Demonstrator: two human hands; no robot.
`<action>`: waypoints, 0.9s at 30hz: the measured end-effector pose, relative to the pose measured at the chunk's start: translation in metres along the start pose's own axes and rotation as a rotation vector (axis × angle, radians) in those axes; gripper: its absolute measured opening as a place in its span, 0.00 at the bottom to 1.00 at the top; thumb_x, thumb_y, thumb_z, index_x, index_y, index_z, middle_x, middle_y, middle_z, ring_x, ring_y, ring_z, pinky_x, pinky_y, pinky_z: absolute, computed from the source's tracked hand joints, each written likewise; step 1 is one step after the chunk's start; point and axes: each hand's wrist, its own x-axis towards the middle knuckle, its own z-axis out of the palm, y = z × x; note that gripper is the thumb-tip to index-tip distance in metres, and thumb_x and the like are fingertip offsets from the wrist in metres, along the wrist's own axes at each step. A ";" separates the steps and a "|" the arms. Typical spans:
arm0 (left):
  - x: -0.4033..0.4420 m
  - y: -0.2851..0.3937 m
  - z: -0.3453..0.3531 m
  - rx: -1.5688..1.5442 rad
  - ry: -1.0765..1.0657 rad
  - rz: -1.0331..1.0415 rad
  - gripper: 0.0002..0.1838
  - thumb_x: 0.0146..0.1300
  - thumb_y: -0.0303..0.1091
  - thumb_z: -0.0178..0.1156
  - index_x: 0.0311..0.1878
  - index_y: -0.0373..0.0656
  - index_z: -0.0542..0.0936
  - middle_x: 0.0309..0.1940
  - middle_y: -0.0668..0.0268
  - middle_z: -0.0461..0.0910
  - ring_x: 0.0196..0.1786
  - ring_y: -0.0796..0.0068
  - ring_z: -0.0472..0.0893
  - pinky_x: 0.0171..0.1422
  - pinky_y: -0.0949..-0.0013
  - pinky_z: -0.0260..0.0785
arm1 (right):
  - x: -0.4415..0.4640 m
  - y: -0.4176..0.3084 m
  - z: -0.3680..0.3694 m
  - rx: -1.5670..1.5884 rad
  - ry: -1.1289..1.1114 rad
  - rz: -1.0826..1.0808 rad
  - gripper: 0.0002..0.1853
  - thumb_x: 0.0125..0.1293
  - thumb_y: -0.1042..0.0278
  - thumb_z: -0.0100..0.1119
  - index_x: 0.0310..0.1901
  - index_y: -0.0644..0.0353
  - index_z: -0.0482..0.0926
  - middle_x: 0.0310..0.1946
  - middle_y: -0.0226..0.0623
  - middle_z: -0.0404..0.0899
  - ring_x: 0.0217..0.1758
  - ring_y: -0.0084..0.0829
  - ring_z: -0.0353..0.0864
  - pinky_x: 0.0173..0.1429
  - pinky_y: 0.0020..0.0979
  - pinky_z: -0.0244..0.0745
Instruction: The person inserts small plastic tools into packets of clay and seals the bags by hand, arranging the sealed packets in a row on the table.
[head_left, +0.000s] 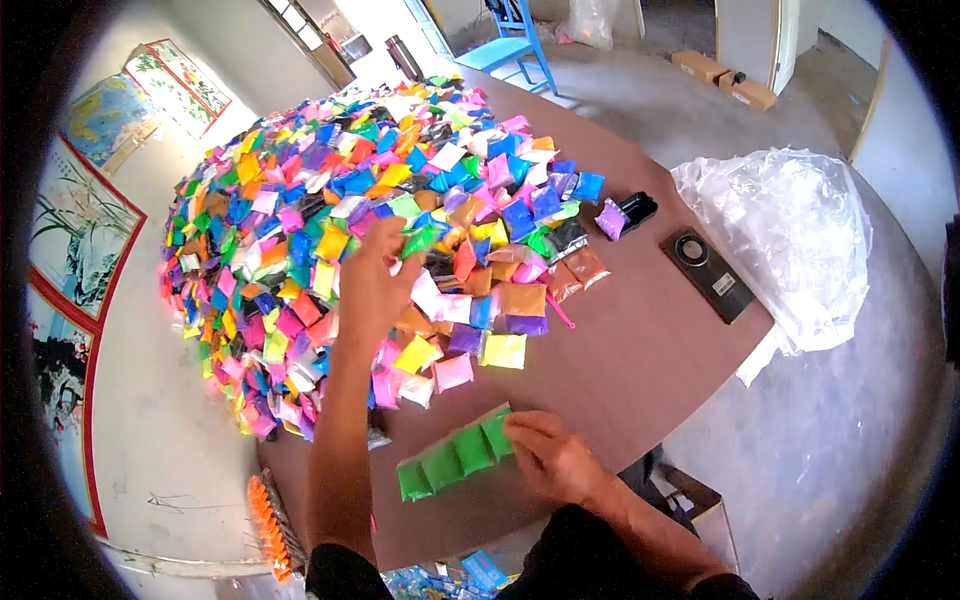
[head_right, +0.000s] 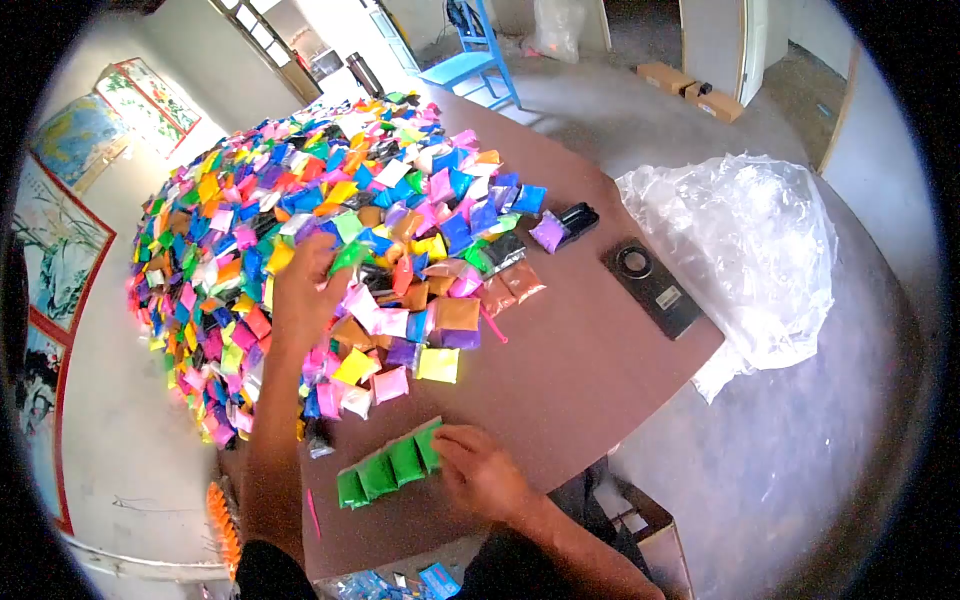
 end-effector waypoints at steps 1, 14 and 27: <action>-0.017 0.019 -0.009 -0.163 -0.001 -0.093 0.16 0.59 0.27 0.71 0.51 0.41 0.81 0.38 0.57 0.86 0.39 0.66 0.87 0.43 0.64 0.79 | -0.002 -0.001 0.000 -0.004 0.001 -0.007 0.18 0.61 0.78 0.63 0.54 0.66 0.81 0.56 0.52 0.80 0.60 0.53 0.80 0.62 0.45 0.79; -0.283 0.160 -0.013 -1.113 -0.143 -0.628 0.15 0.70 0.26 0.65 0.56 0.32 0.78 0.47 0.62 0.83 0.48 0.78 0.82 0.55 0.72 0.75 | -0.058 -0.068 -0.017 0.811 0.189 0.490 0.11 0.74 0.70 0.63 0.54 0.64 0.81 0.47 0.27 0.83 0.50 0.18 0.79 0.56 0.26 0.76; -0.348 0.168 -0.025 -0.942 -0.044 -0.674 0.07 0.69 0.28 0.66 0.39 0.35 0.80 0.27 0.74 0.77 0.30 0.84 0.74 0.36 0.75 0.65 | -0.120 -0.083 0.009 0.678 0.061 0.539 0.13 0.72 0.72 0.65 0.55 0.65 0.80 0.44 0.28 0.82 0.48 0.19 0.79 0.54 0.25 0.76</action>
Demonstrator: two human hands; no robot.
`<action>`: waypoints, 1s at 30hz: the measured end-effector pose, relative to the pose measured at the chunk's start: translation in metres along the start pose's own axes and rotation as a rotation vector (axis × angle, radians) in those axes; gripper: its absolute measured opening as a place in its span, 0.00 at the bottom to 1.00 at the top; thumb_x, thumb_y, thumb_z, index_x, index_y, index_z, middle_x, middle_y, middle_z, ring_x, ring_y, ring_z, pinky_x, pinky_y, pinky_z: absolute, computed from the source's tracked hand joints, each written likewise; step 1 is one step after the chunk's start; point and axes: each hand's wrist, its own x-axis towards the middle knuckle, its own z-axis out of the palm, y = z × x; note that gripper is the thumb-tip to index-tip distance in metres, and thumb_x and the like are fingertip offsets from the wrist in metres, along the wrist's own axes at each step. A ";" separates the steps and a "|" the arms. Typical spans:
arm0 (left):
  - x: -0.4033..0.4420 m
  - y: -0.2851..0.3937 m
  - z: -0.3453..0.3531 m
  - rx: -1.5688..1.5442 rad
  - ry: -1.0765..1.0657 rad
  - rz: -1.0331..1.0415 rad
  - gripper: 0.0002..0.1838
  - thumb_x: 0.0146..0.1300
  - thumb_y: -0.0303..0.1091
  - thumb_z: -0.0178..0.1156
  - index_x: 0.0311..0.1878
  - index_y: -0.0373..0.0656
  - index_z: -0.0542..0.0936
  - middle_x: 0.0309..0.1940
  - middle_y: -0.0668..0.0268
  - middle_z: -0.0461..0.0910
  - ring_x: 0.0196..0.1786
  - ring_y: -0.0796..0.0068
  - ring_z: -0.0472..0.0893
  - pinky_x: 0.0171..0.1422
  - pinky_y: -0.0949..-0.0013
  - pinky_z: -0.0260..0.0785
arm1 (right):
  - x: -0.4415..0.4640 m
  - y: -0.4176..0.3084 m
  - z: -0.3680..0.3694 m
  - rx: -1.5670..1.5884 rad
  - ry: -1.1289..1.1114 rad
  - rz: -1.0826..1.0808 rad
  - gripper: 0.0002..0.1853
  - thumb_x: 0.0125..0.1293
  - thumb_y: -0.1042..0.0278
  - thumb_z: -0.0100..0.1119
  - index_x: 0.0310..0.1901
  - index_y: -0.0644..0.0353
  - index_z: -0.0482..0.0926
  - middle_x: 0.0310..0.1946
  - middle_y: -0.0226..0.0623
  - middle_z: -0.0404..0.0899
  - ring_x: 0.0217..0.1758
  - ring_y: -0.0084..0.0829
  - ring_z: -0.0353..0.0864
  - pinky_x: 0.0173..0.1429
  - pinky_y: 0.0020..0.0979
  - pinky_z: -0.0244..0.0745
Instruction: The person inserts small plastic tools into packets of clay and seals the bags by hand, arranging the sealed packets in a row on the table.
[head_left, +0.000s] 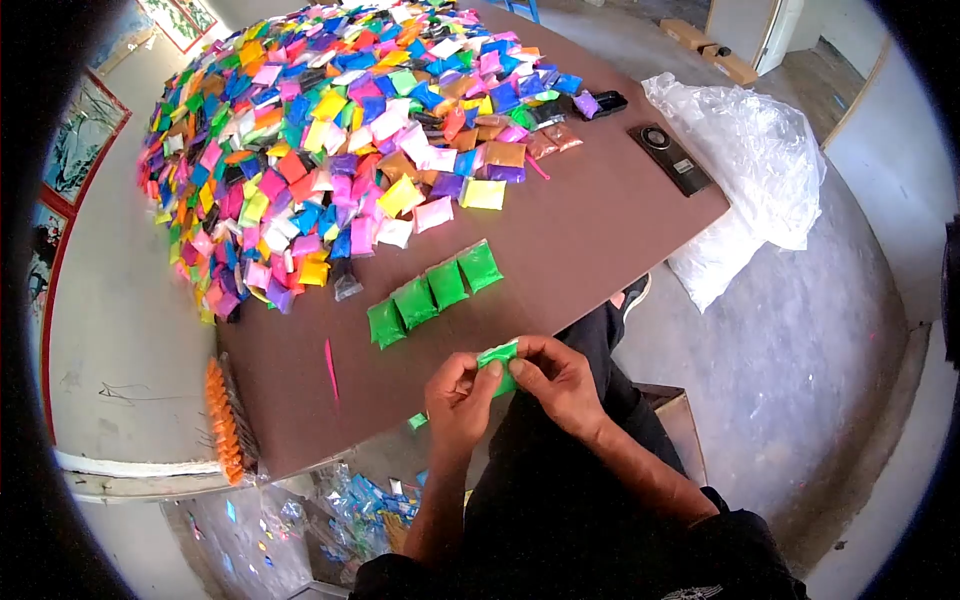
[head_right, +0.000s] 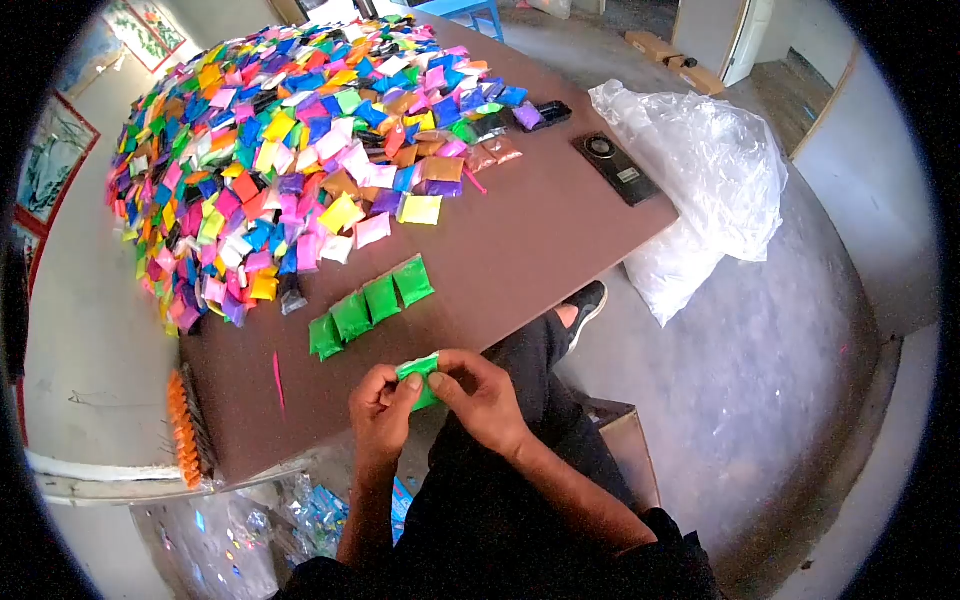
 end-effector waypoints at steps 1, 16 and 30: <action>-0.001 0.000 0.002 -0.002 0.002 0.001 0.07 0.69 0.28 0.66 0.39 0.35 0.80 0.27 0.74 0.77 0.30 0.84 0.74 0.36 0.75 0.65 | -0.003 0.001 0.002 -0.023 0.036 -0.015 0.15 0.71 0.71 0.65 0.56 0.65 0.79 0.45 0.30 0.81 0.49 0.20 0.79 0.54 0.26 0.77; -0.019 -0.012 0.021 0.162 0.055 0.092 0.16 0.68 0.28 0.66 0.57 0.35 0.80 0.51 0.60 0.82 0.50 0.73 0.82 0.52 0.71 0.76 | -0.011 0.021 -0.016 0.088 0.102 -0.081 0.12 0.75 0.71 0.61 0.55 0.63 0.84 0.48 0.29 0.84 0.49 0.19 0.79 0.54 0.24 0.74; -0.024 -0.014 0.015 -0.084 0.005 -0.148 0.10 0.72 0.31 0.63 0.50 0.34 0.81 0.40 0.69 0.82 0.41 0.85 0.77 0.47 0.77 0.70 | -0.012 0.017 -0.010 0.113 0.022 0.127 0.09 0.74 0.70 0.63 0.51 0.63 0.82 0.43 0.28 0.84 0.47 0.19 0.80 0.54 0.25 0.76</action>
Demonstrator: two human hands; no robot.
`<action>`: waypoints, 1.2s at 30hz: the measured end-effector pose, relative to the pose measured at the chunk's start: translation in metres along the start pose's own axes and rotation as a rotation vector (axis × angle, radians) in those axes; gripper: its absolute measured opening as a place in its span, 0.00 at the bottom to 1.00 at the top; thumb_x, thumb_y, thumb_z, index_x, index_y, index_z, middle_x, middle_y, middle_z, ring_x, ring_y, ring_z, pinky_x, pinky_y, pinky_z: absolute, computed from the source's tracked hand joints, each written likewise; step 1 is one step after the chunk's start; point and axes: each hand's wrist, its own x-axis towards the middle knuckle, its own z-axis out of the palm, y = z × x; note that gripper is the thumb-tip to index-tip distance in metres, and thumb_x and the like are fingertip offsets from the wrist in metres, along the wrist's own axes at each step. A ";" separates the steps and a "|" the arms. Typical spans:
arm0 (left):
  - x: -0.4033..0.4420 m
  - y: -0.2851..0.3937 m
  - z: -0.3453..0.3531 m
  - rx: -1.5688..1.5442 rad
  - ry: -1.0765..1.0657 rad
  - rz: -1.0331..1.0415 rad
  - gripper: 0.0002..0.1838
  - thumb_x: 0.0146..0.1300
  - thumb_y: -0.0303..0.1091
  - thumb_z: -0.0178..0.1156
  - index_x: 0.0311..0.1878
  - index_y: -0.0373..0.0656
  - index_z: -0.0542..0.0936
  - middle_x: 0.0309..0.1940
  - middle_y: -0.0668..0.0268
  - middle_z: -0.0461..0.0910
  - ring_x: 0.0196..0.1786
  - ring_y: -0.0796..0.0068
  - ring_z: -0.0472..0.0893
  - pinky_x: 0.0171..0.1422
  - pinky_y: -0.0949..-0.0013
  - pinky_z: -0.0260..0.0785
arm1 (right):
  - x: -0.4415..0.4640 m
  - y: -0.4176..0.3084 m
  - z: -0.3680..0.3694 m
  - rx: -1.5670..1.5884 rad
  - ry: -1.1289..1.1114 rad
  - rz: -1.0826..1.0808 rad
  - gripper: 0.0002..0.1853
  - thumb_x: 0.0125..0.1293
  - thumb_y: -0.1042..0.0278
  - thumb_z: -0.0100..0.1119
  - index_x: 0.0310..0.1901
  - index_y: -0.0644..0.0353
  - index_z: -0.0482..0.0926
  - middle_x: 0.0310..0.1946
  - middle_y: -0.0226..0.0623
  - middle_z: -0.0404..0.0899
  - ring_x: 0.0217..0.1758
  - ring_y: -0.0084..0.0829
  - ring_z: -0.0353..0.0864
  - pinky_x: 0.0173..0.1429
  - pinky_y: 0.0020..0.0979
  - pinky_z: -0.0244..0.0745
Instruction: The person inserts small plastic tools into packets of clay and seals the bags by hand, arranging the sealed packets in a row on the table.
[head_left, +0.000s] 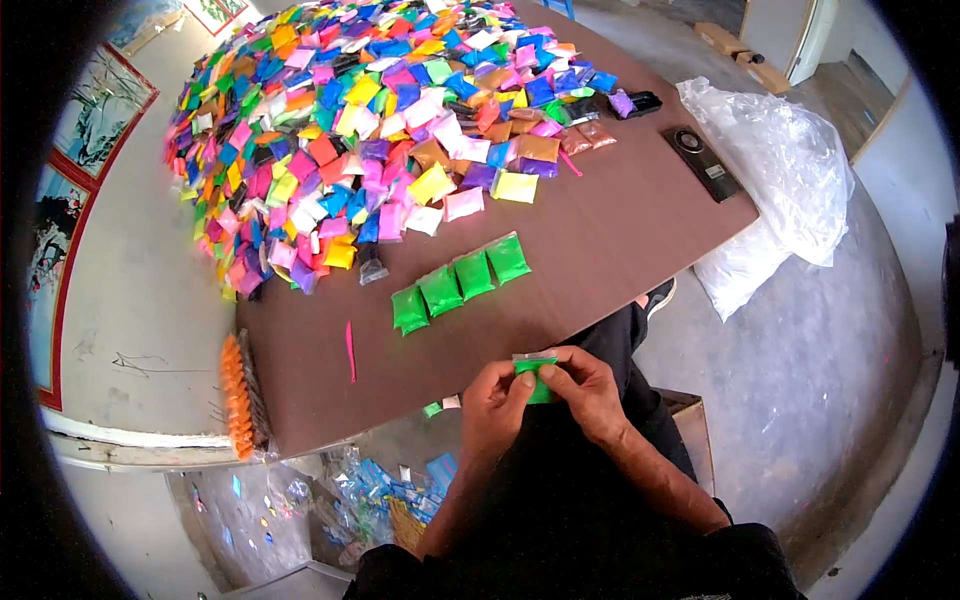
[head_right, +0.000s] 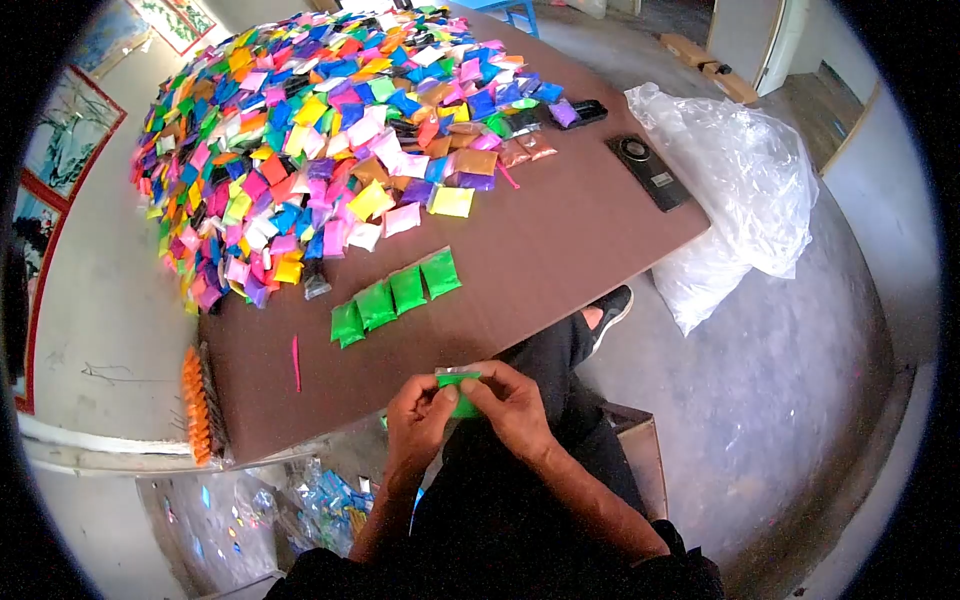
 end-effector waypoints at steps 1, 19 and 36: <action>-0.001 0.000 -0.003 0.113 -0.002 -0.017 0.10 0.72 0.29 0.63 0.50 0.33 0.80 0.40 0.68 0.83 0.42 0.83 0.79 0.49 0.76 0.72 | 0.001 0.002 -0.002 0.000 0.000 0.001 0.09 0.74 0.70 0.63 0.51 0.63 0.82 0.43 0.28 0.84 0.47 0.19 0.80 0.54 0.25 0.76; -0.006 -0.005 -0.004 -0.003 0.030 -0.053 0.07 0.72 0.31 0.63 0.45 0.35 0.81 0.32 0.75 0.77 0.35 0.88 0.72 0.39 0.78 0.63 | 0.003 0.002 -0.002 -0.120 -0.076 0.041 0.07 0.72 0.72 0.64 0.48 0.63 0.84 0.40 0.25 0.84 0.43 0.17 0.80 0.49 0.23 0.76; -0.003 0.000 0.004 0.126 -0.030 -0.095 0.13 0.71 0.37 0.65 0.48 0.34 0.81 0.34 0.68 0.83 0.34 0.85 0.78 0.40 0.75 0.73 | 0.008 0.001 -0.007 0.037 0.002 -0.071 0.08 0.75 0.69 0.62 0.49 0.63 0.84 0.42 0.26 0.83 0.44 0.17 0.78 0.51 0.23 0.75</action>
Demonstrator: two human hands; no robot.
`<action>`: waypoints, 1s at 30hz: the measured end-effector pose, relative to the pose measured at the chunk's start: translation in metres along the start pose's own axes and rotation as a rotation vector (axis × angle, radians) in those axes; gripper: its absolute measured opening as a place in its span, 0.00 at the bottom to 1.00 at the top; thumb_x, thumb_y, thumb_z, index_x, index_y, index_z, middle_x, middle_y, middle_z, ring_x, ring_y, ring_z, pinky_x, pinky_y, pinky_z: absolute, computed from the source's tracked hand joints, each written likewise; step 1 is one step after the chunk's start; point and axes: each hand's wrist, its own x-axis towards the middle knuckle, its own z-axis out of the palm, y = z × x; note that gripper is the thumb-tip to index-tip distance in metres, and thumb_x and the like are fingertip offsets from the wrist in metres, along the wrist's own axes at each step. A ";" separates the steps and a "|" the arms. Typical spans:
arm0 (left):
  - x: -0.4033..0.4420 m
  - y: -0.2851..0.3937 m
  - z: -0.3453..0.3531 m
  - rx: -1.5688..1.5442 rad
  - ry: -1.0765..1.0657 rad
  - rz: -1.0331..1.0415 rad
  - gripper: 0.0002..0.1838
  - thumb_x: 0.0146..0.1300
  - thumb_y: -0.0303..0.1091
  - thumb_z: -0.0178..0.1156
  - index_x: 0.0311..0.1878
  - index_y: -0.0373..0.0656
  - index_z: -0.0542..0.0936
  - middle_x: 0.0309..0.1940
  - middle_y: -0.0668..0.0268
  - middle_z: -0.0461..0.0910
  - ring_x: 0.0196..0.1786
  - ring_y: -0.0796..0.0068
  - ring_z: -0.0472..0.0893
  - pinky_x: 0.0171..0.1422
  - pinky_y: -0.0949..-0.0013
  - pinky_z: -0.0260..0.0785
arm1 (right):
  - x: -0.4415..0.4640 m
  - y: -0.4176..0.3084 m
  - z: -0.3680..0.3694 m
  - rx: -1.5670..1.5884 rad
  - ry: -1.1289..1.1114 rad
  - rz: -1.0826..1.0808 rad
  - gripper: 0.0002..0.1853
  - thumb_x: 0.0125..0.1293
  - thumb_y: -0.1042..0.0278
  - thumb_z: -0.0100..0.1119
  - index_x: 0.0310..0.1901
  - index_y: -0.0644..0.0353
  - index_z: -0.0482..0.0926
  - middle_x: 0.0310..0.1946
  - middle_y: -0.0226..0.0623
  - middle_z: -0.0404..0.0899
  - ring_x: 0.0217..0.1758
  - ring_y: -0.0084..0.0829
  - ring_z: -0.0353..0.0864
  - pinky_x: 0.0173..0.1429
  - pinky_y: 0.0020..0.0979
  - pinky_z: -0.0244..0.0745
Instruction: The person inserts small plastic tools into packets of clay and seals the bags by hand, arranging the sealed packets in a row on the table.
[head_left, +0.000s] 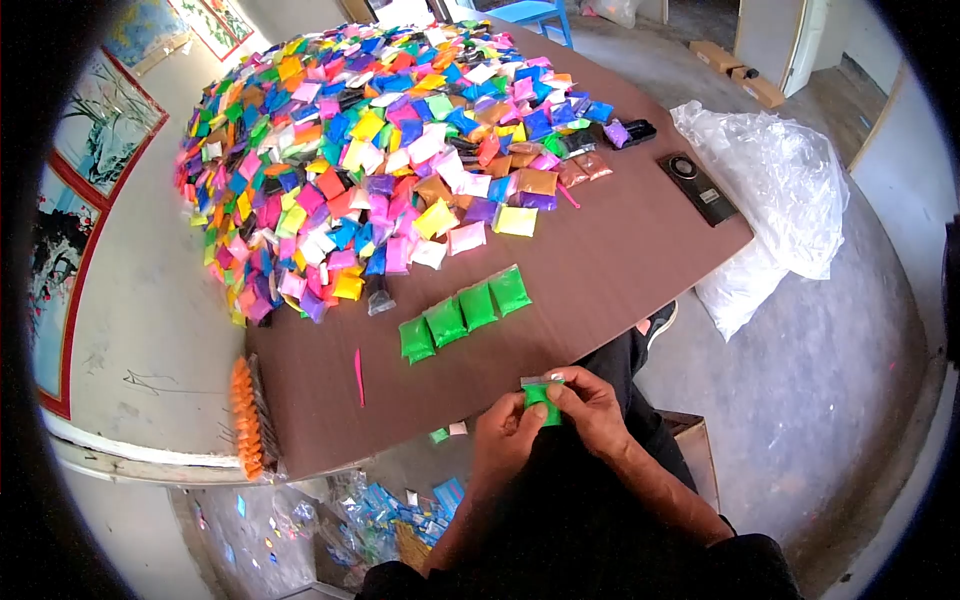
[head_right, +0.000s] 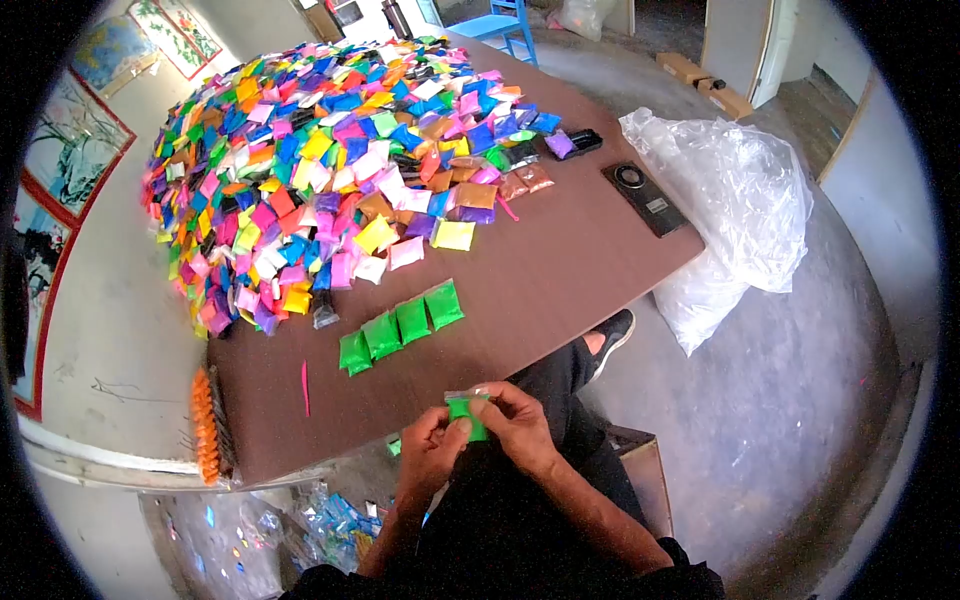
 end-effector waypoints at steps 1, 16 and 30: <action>0.002 -0.006 -0.003 0.085 -0.002 0.058 0.13 0.71 0.37 0.65 0.47 0.34 0.81 0.33 0.69 0.83 0.33 0.84 0.78 0.39 0.76 0.72 | -0.001 0.000 0.000 0.002 0.003 -0.001 0.08 0.75 0.69 0.62 0.49 0.63 0.84 0.42 0.26 0.83 0.44 0.17 0.78 0.51 0.23 0.75; 0.080 0.063 -0.020 0.966 0.212 0.692 0.17 0.61 0.39 0.72 0.47 0.37 0.83 0.40 0.57 0.85 0.42 0.59 0.83 0.46 0.57 0.76 | 0.006 0.028 -0.021 0.083 0.026 0.079 0.11 0.75 0.66 0.61 0.51 0.63 0.85 0.38 0.25 0.85 0.40 0.17 0.80 0.46 0.24 0.76; 0.158 0.052 -0.020 1.359 -0.034 0.871 0.12 0.63 0.36 0.65 0.45 0.40 0.84 0.44 0.60 0.85 0.48 0.55 0.80 0.55 0.52 0.72 | 0.013 0.031 -0.033 0.261 0.024 0.138 0.10 0.74 0.71 0.59 0.51 0.65 0.84 0.41 0.32 0.85 0.40 0.23 0.83 0.49 0.28 0.78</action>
